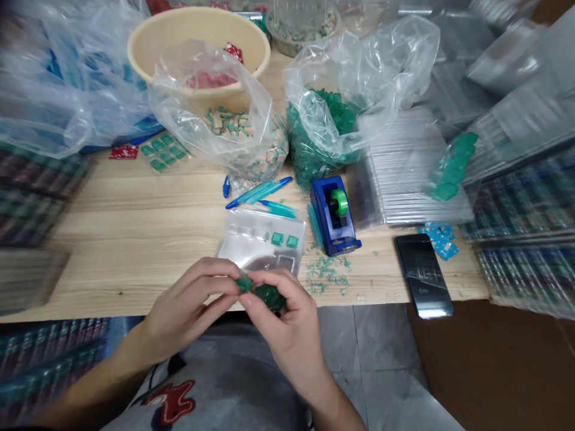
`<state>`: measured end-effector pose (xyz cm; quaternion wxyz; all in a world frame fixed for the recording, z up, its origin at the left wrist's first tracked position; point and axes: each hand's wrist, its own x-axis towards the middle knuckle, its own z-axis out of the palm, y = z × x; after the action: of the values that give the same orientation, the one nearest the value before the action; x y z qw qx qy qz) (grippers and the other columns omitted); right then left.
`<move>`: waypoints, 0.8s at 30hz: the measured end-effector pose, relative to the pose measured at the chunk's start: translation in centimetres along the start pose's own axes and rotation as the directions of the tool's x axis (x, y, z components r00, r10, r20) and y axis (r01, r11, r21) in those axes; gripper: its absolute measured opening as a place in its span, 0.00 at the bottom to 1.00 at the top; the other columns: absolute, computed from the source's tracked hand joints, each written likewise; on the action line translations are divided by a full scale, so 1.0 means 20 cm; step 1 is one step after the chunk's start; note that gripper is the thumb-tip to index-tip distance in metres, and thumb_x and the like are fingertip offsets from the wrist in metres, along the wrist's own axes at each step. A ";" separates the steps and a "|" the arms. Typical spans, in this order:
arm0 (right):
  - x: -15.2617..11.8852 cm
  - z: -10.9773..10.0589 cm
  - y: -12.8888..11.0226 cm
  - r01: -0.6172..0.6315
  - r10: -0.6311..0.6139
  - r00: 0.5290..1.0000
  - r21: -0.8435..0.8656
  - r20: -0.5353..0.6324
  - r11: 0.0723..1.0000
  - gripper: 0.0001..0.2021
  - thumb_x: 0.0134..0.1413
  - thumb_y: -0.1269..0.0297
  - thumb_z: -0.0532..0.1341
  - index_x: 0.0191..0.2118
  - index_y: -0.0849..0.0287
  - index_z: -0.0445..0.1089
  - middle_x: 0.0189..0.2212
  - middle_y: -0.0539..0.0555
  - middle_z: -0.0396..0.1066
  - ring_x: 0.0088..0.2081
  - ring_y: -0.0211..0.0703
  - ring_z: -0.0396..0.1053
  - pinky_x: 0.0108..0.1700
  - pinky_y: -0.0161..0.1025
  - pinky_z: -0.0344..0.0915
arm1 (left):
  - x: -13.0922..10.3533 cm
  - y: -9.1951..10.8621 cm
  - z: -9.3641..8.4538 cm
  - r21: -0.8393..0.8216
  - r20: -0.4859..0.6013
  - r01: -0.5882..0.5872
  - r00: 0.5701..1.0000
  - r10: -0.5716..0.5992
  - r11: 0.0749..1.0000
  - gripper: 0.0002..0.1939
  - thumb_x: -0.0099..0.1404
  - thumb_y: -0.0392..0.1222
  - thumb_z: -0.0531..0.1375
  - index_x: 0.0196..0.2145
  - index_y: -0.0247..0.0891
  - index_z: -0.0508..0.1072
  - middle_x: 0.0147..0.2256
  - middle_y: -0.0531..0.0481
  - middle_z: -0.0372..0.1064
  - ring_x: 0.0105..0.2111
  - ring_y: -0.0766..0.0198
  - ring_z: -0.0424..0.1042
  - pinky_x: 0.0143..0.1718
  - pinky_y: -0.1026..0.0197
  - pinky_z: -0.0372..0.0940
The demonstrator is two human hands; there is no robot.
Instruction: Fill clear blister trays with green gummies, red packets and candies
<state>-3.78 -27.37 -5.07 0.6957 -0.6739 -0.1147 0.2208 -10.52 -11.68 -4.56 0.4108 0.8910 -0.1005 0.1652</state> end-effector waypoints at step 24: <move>-0.01 -0.01 -0.01 0.035 -0.034 0.999 -0.045 0.007 0.998 0.07 0.53 0.70 0.65 0.36 0.52 0.79 0.29 0.49 0.76 0.23 0.33 0.65 0.28 0.35 0.66 | 0.06 0.02 -0.02 0.502 0.013 -0.150 0.986 0.166 0.852 0.03 0.67 0.31 0.56 0.38 0.37 0.68 0.32 0.48 0.74 0.32 0.61 0.70 0.38 0.56 0.65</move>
<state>-3.94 -27.63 -4.88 0.6836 -0.6867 -0.1334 0.2082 -9.57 -11.75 -3.62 0.1516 0.9532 -0.1205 0.2323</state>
